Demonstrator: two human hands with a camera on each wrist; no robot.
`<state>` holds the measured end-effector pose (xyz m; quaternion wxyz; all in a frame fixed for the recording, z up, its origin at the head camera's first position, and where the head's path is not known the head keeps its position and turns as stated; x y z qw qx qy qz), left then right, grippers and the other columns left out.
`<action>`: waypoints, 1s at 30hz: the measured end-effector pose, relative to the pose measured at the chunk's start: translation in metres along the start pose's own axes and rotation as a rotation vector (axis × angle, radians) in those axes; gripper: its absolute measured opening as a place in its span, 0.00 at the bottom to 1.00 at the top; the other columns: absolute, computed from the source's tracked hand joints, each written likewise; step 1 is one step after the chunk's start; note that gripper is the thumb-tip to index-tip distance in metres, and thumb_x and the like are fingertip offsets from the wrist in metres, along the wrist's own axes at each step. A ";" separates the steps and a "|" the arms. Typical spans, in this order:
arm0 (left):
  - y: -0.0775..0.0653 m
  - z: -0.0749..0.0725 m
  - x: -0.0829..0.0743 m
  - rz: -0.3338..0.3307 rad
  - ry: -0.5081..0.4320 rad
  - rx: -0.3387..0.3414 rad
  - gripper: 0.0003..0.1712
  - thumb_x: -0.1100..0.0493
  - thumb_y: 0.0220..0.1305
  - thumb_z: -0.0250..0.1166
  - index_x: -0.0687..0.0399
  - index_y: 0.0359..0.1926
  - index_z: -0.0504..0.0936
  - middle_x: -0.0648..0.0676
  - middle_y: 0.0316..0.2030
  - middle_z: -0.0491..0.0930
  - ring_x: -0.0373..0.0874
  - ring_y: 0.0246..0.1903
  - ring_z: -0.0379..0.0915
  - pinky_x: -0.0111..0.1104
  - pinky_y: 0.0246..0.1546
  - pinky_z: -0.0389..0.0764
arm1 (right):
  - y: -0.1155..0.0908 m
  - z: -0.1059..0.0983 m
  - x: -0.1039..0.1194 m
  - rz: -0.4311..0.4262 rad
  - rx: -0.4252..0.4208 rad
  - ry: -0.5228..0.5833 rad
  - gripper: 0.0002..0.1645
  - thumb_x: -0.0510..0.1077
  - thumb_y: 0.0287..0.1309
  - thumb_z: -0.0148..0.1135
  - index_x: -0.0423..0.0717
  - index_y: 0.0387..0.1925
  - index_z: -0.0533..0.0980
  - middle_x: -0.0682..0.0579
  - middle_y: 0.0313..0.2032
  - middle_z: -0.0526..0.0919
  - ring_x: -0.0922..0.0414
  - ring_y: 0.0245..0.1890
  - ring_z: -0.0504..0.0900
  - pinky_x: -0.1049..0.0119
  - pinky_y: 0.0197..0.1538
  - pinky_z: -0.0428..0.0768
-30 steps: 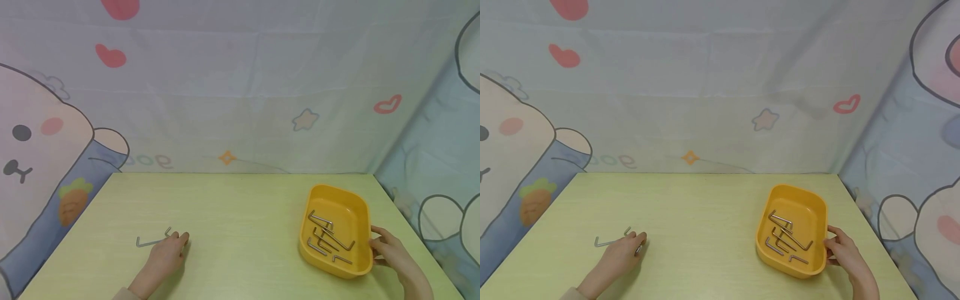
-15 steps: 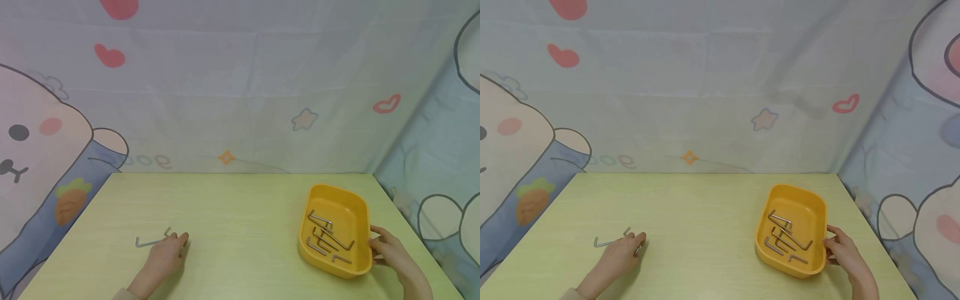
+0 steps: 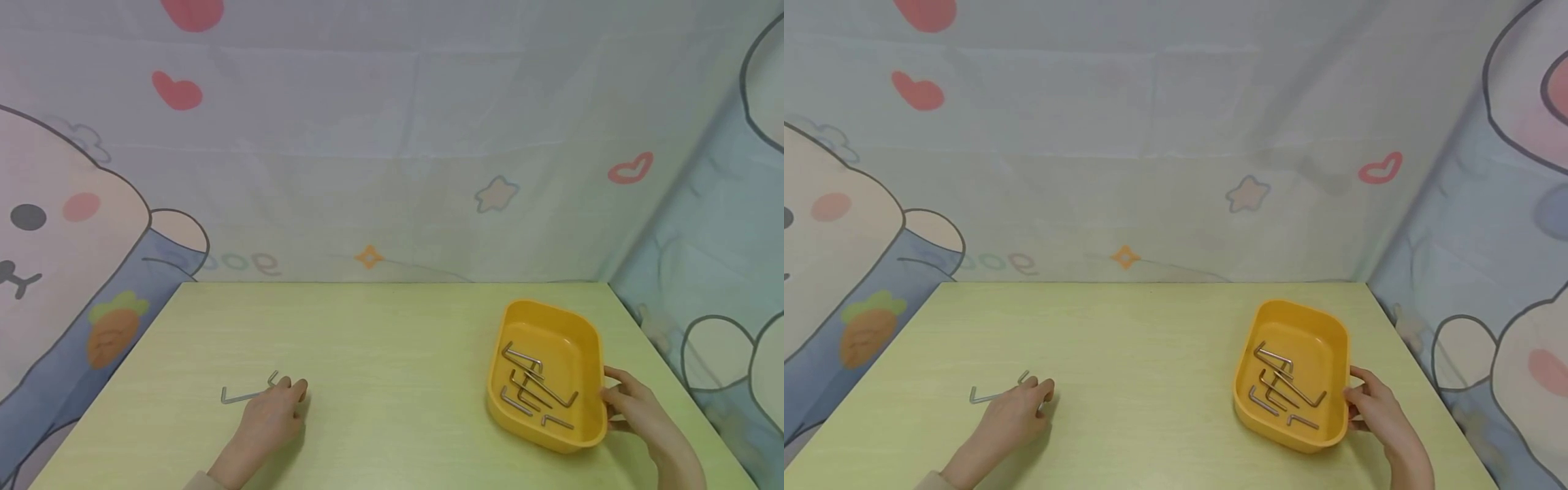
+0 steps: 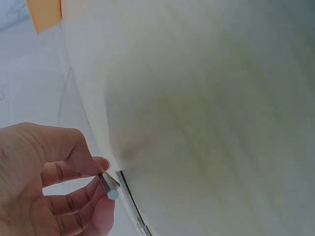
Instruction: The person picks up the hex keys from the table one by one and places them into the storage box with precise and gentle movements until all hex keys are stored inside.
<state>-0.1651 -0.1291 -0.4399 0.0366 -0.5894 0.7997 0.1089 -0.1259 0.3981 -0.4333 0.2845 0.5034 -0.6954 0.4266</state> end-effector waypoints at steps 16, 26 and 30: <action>0.002 -0.007 -0.014 0.020 0.005 -0.007 0.16 0.72 0.38 0.66 0.52 0.31 0.76 0.49 0.24 0.71 0.38 0.19 0.59 0.26 0.16 0.60 | -0.001 0.001 0.002 0.006 0.002 -0.003 0.36 0.42 0.70 0.42 0.28 0.70 0.44 0.57 0.29 0.73 0.66 0.26 0.76 0.69 0.33 0.81; 0.004 -0.009 -0.025 0.074 0.011 -0.047 0.17 0.73 0.38 0.64 0.52 0.30 0.76 0.48 0.23 0.70 0.38 0.19 0.58 0.26 0.16 0.59 | 0.000 -0.001 -0.001 0.012 0.021 -0.011 0.36 0.43 0.71 0.40 0.28 0.71 0.43 0.55 0.32 0.74 0.63 0.28 0.77 0.67 0.36 0.82; 0.006 -0.011 -0.031 0.091 0.009 -0.065 0.17 0.74 0.38 0.64 0.52 0.30 0.75 0.47 0.23 0.69 0.38 0.20 0.58 0.26 0.16 0.59 | 0.000 -0.001 -0.001 0.010 0.019 -0.010 0.36 0.43 0.71 0.41 0.28 0.71 0.44 0.54 0.31 0.74 0.63 0.28 0.77 0.67 0.35 0.82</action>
Point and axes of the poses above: each hand's wrist, its own y-axis towards the middle knuckle, its own z-axis out of the palm, x = y × z, the point moved 2 cm from there along y, towards the middle knuckle
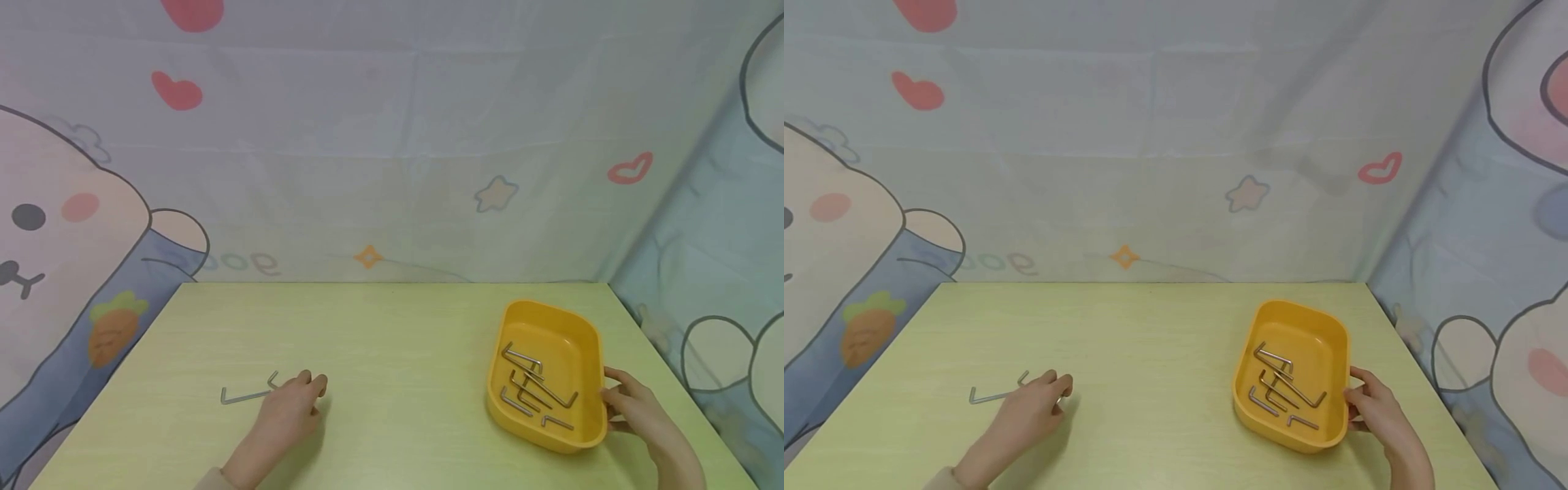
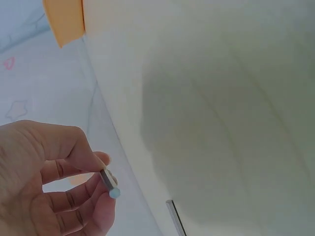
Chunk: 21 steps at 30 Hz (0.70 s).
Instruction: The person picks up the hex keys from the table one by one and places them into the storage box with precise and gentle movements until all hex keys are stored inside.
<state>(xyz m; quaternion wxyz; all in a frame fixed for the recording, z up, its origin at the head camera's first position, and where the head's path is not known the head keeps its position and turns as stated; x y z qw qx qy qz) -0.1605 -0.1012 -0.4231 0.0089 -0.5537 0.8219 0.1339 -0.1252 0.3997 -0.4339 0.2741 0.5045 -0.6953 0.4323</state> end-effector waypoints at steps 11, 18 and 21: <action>0.010 -0.002 -0.020 0.059 -0.022 -0.046 0.17 0.75 0.37 0.62 0.53 0.30 0.76 0.46 0.22 0.67 0.36 0.19 0.57 0.25 0.14 0.57 | 0.000 0.000 -0.001 0.008 -0.001 -0.006 0.36 0.44 0.71 0.40 0.28 0.70 0.44 0.54 0.32 0.74 0.63 0.29 0.77 0.67 0.35 0.82; 0.020 -0.004 -0.032 0.078 -0.050 -0.058 0.17 0.75 0.39 0.63 0.54 0.32 0.77 0.46 0.22 0.67 0.36 0.19 0.57 0.24 0.15 0.57 | 0.001 0.000 -0.001 0.010 -0.001 0.000 0.36 0.44 0.71 0.41 0.28 0.71 0.43 0.54 0.31 0.74 0.63 0.28 0.78 0.67 0.35 0.82; 0.024 -0.005 -0.036 0.087 -0.057 -0.068 0.17 0.74 0.39 0.62 0.54 0.33 0.77 0.46 0.23 0.67 0.36 0.20 0.57 0.24 0.15 0.58 | 0.002 0.000 -0.001 0.012 0.000 0.001 0.36 0.44 0.71 0.41 0.28 0.71 0.43 0.54 0.31 0.74 0.63 0.28 0.78 0.67 0.35 0.82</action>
Point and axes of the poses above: each hand's wrist, its own y-axis towards the middle knuckle, its own z-axis out of the palm, x = y × z, the point moved 2 cm from there along y, towards the middle knuckle
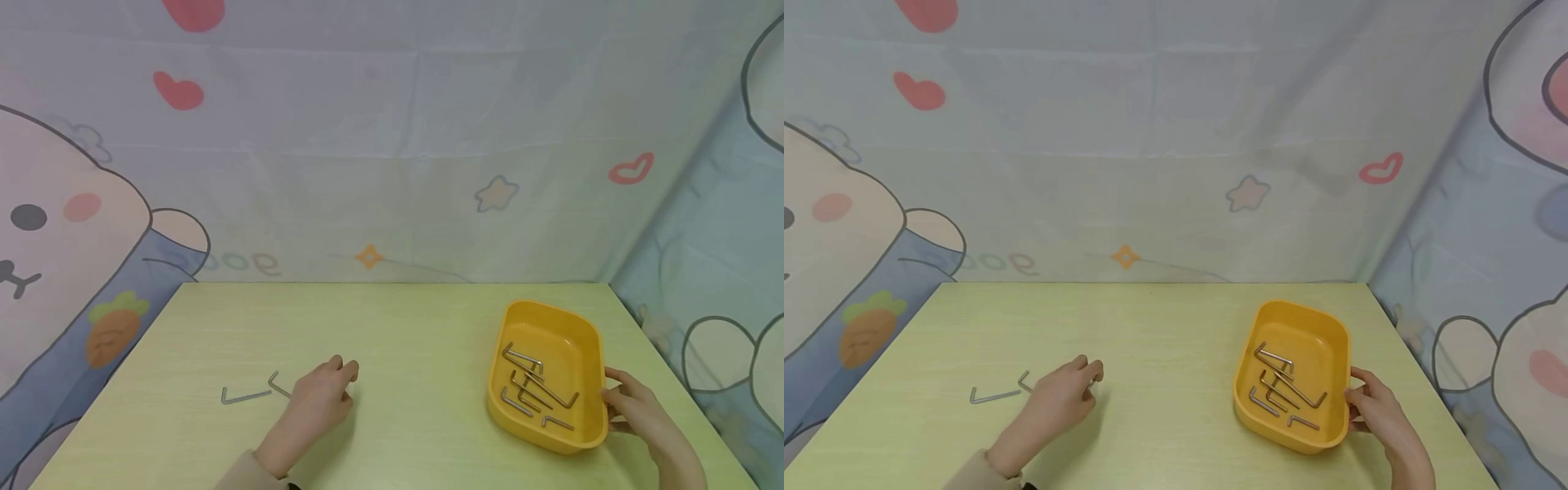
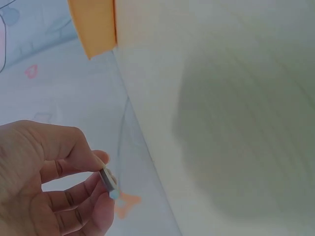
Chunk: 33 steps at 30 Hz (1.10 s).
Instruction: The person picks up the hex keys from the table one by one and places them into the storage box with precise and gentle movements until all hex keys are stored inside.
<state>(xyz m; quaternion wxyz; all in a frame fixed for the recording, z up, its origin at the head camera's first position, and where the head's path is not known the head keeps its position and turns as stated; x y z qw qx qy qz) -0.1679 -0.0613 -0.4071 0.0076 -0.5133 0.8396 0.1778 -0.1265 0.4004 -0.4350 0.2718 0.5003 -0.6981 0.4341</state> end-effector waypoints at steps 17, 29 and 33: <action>0.035 -0.010 -0.023 0.064 -0.030 -0.066 0.16 0.74 0.43 0.61 0.54 0.34 0.78 0.48 0.24 0.70 0.36 0.18 0.55 0.24 0.14 0.57 | -0.002 0.000 0.002 -0.008 0.000 0.000 0.36 0.43 0.71 0.41 0.28 0.71 0.43 0.54 0.31 0.74 0.63 0.28 0.77 0.67 0.35 0.82; 0.066 -0.010 -0.045 0.101 -0.104 0.021 0.15 0.72 0.49 0.60 0.53 0.39 0.79 0.49 0.27 0.72 0.37 0.21 0.60 0.25 0.18 0.62 | -0.003 0.001 0.003 -0.016 -0.013 0.012 0.35 0.42 0.70 0.41 0.28 0.70 0.44 0.55 0.30 0.73 0.65 0.27 0.77 0.68 0.34 0.81; 0.073 -0.007 -0.051 0.130 -0.109 0.013 0.15 0.71 0.49 0.61 0.54 0.39 0.79 0.49 0.27 0.72 0.37 0.22 0.62 0.25 0.19 0.63 | -0.003 0.001 0.002 -0.010 -0.010 0.014 0.36 0.43 0.70 0.41 0.28 0.70 0.44 0.55 0.31 0.73 0.64 0.28 0.77 0.67 0.35 0.82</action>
Point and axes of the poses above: each hand's wrist, its own y-axis towards the middle knuckle, its own z-axis out of the palm, x = y × z, the point moved 2 cm from there along y, towards the middle knuckle
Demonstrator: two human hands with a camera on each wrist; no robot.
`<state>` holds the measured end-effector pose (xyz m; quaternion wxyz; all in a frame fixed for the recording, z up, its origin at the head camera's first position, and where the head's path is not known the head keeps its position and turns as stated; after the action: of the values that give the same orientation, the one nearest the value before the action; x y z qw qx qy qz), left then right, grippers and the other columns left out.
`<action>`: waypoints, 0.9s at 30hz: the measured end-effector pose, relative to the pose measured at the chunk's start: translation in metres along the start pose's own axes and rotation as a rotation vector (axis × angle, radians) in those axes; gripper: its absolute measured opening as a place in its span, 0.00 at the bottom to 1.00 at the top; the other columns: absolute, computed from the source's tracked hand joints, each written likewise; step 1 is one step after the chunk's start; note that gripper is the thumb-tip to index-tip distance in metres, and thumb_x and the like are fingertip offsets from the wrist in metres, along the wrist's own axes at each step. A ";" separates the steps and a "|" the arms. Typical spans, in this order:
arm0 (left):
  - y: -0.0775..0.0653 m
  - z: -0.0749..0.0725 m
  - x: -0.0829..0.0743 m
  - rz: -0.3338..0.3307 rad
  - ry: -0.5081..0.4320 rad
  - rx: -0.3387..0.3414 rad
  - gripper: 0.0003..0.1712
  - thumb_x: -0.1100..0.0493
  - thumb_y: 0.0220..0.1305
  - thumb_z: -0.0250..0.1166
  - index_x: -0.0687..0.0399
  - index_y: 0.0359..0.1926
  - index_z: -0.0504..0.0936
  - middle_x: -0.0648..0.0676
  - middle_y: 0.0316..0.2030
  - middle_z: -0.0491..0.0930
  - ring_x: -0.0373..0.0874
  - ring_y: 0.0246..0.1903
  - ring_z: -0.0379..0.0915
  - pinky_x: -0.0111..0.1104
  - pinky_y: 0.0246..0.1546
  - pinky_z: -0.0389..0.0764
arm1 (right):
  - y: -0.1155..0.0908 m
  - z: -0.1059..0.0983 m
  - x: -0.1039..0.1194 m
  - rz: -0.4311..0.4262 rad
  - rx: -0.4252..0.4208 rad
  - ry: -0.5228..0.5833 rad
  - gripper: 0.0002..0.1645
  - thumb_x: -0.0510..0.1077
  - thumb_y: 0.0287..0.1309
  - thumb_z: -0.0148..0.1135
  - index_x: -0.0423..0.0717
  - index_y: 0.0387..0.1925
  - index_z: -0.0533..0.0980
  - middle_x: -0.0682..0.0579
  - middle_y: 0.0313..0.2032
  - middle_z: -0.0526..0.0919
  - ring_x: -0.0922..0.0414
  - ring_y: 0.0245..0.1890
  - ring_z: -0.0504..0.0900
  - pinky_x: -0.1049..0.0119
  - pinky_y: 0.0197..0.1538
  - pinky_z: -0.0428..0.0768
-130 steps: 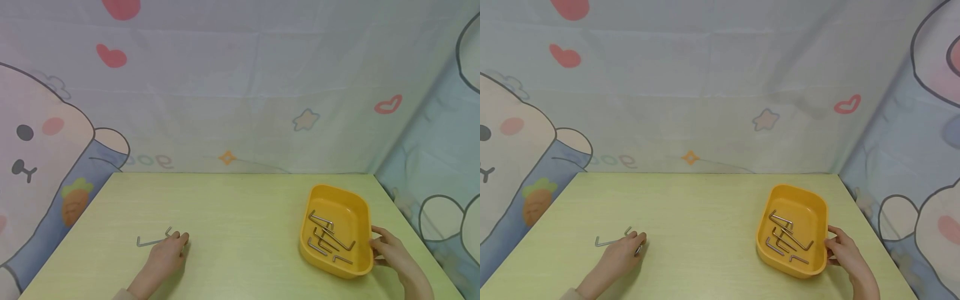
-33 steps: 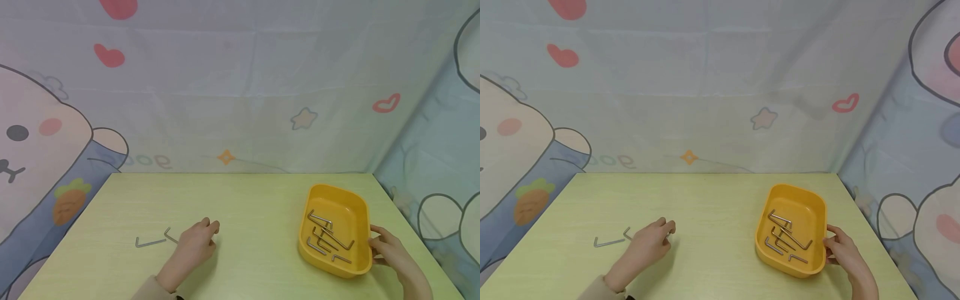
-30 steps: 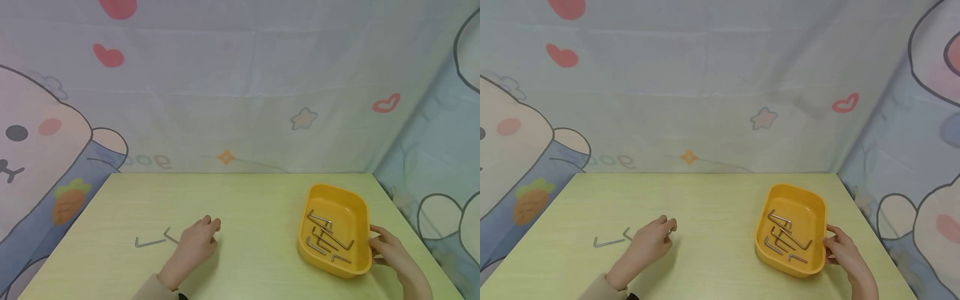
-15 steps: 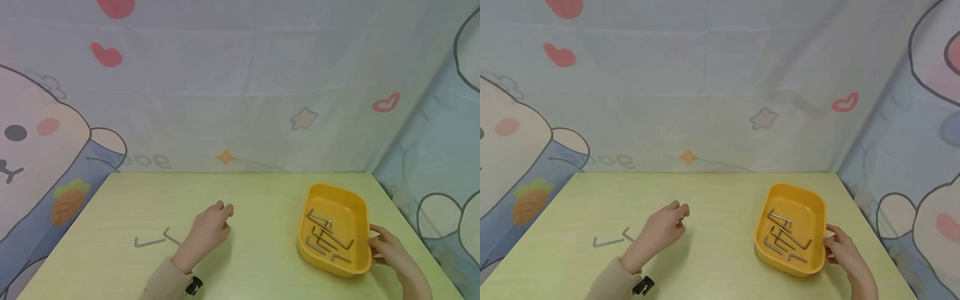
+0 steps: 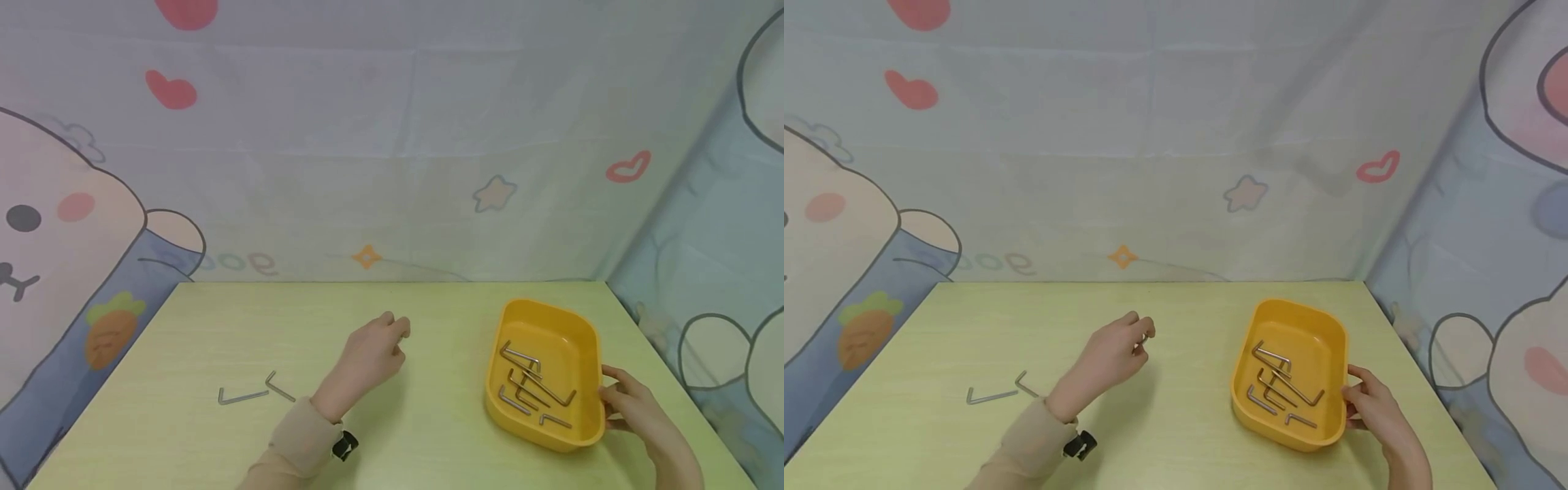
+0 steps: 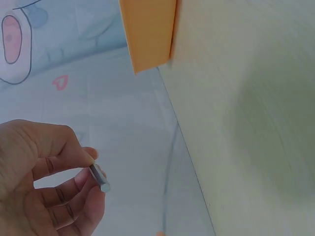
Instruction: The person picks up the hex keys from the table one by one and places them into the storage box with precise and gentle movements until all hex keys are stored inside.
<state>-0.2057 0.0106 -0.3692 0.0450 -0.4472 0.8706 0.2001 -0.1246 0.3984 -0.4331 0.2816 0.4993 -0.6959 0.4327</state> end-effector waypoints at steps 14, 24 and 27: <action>0.025 0.013 -0.023 0.064 0.002 0.061 0.16 0.70 0.51 0.61 0.52 0.42 0.79 0.50 0.31 0.75 0.37 0.23 0.63 0.23 0.20 0.63 | 0.000 0.000 0.000 0.001 0.004 -0.006 0.36 0.43 0.70 0.41 0.28 0.70 0.44 0.55 0.31 0.73 0.64 0.28 0.77 0.67 0.35 0.82; 0.042 0.025 -0.039 0.141 0.060 0.100 0.16 0.67 0.54 0.62 0.49 0.44 0.78 0.49 0.32 0.75 0.38 0.25 0.65 0.23 0.19 0.64 | 0.000 0.000 0.002 -0.006 -0.004 -0.017 0.35 0.42 0.71 0.40 0.27 0.70 0.44 0.56 0.31 0.74 0.65 0.28 0.76 0.68 0.34 0.81; 0.046 0.027 -0.044 0.166 0.074 0.115 0.17 0.67 0.54 0.62 0.49 0.45 0.78 0.48 0.32 0.74 0.37 0.25 0.65 0.23 0.20 0.64 | 0.000 0.000 0.002 -0.006 -0.001 -0.016 0.35 0.43 0.71 0.40 0.27 0.70 0.44 0.56 0.31 0.74 0.65 0.28 0.76 0.68 0.35 0.81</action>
<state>-0.2188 0.0789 -0.3682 0.0217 -0.3774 0.9157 0.1364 -0.1250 0.3972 -0.4315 0.2774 0.5046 -0.6969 0.4276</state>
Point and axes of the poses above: each hand's wrist, its own y-axis towards the middle knuckle, its own z-axis out of the palm, x = y × z, the point moved 2 cm from there along y, towards the middle knuckle
